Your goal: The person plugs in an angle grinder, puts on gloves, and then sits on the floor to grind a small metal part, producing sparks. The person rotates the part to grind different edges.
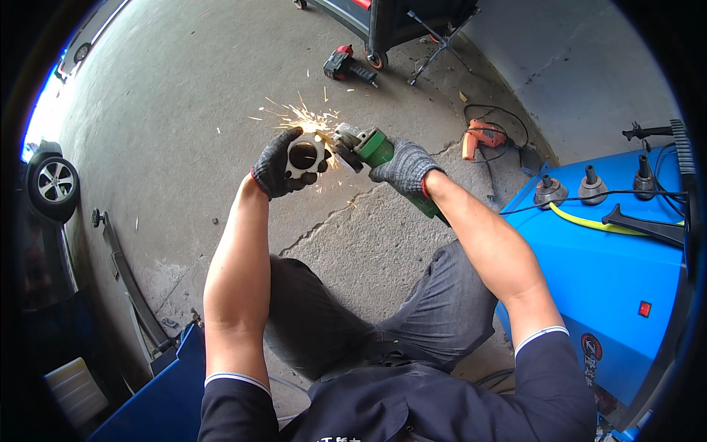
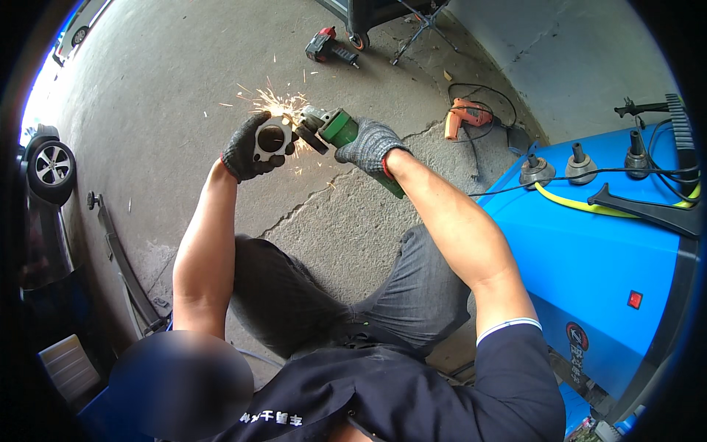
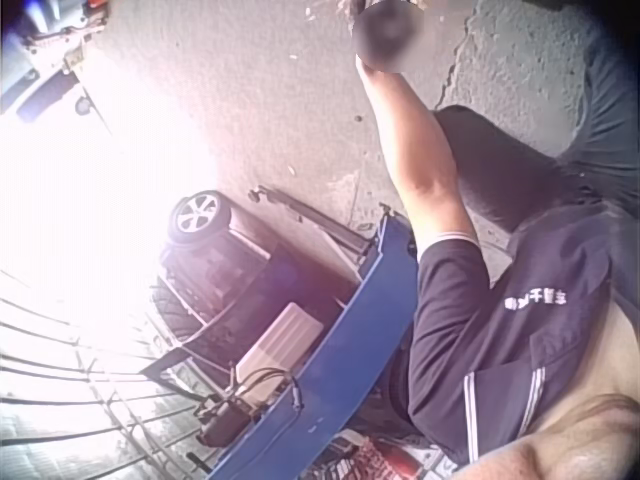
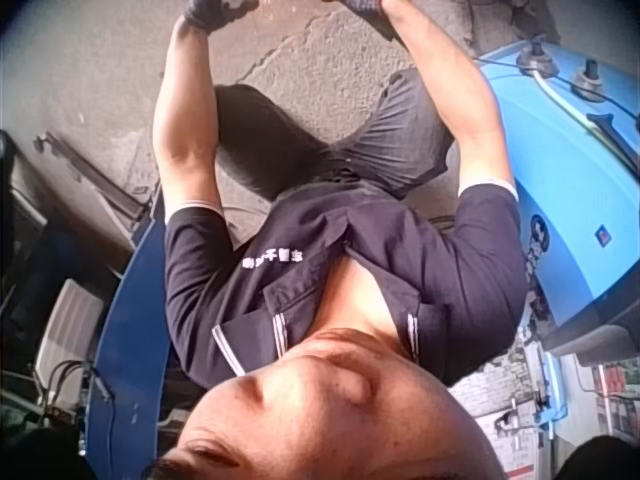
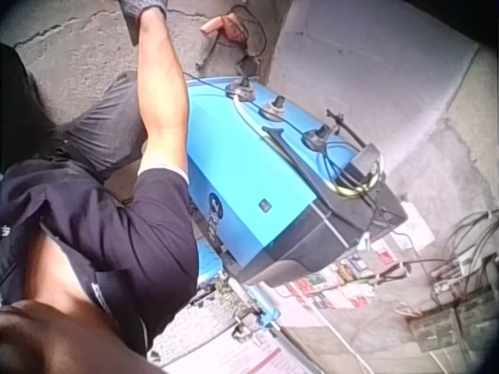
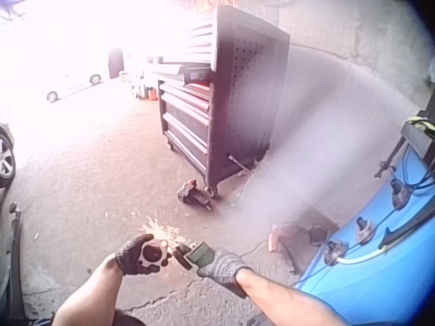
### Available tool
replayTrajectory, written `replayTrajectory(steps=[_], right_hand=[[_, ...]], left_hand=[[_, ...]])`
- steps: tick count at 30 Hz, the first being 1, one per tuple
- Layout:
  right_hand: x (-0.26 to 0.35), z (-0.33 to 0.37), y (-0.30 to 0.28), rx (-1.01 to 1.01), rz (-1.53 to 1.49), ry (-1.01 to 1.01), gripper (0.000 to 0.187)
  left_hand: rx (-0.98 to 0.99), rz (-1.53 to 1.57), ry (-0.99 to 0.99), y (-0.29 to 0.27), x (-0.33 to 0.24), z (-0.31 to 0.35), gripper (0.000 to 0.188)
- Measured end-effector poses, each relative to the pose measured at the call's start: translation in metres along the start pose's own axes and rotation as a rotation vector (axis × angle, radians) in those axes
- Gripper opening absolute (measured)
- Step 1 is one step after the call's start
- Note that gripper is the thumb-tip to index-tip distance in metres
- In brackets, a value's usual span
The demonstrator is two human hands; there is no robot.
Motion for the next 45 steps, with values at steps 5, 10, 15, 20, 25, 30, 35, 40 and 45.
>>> replayTrajectory(steps=[5,10,15,20,25,30,35,40,45], right_hand=[[0.006,0.003,-0.003,0.013,0.024,0.01,0.065],[0.003,0.009,-0.009,0.026,0.044,0.051,0.065],[-0.001,0.0,-0.001,0.007,0.018,0.033,0.065],[-0.005,-0.003,0.0,-0.047,-0.014,0.015,0.065],[0.009,0.001,-0.003,-0.023,-0.041,-0.01,0.064],[0.001,0.003,-0.004,-0.017,-0.015,0.001,0.063],[0.004,0.002,-0.002,-0.017,-0.031,0.004,0.064],[0.002,0.002,-0.002,-0.005,0.004,-0.001,0.065],[-0.005,-0.002,0.0,0.008,0.015,-0.02,0.065]], left_hand=[[-0.013,-0.024,0.06,-0.004,-0.003,0.002,0.062],[-0.031,0.042,-0.093,0.014,-0.001,0.005,0.063],[0.034,0.256,-0.197,0.01,0.01,-0.002,0.037],[-0.086,-0.633,0.551,0.005,-0.021,0.008,0.076],[-0.137,-0.374,0.327,-0.033,-0.006,-0.004,0.078],[-0.142,-0.568,0.64,0.007,-0.031,0.02,0.088],[-0.153,-0.57,0.498,0.002,-0.029,0.017,0.09],[-0.136,-0.025,0.021,0.006,-0.01,0.012,0.056],[-0.064,0.255,-0.244,0.016,0.001,0.009,0.059]])
Point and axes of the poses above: each hand's wrist, its own z-axis away from the middle knuckle, its own y-axis out of the palm, x = y × z, the point moved 9 cm from there along -z, towards the middle knuckle, and after that the axes turned 12 degrees about -x, right-handed, at the moved point
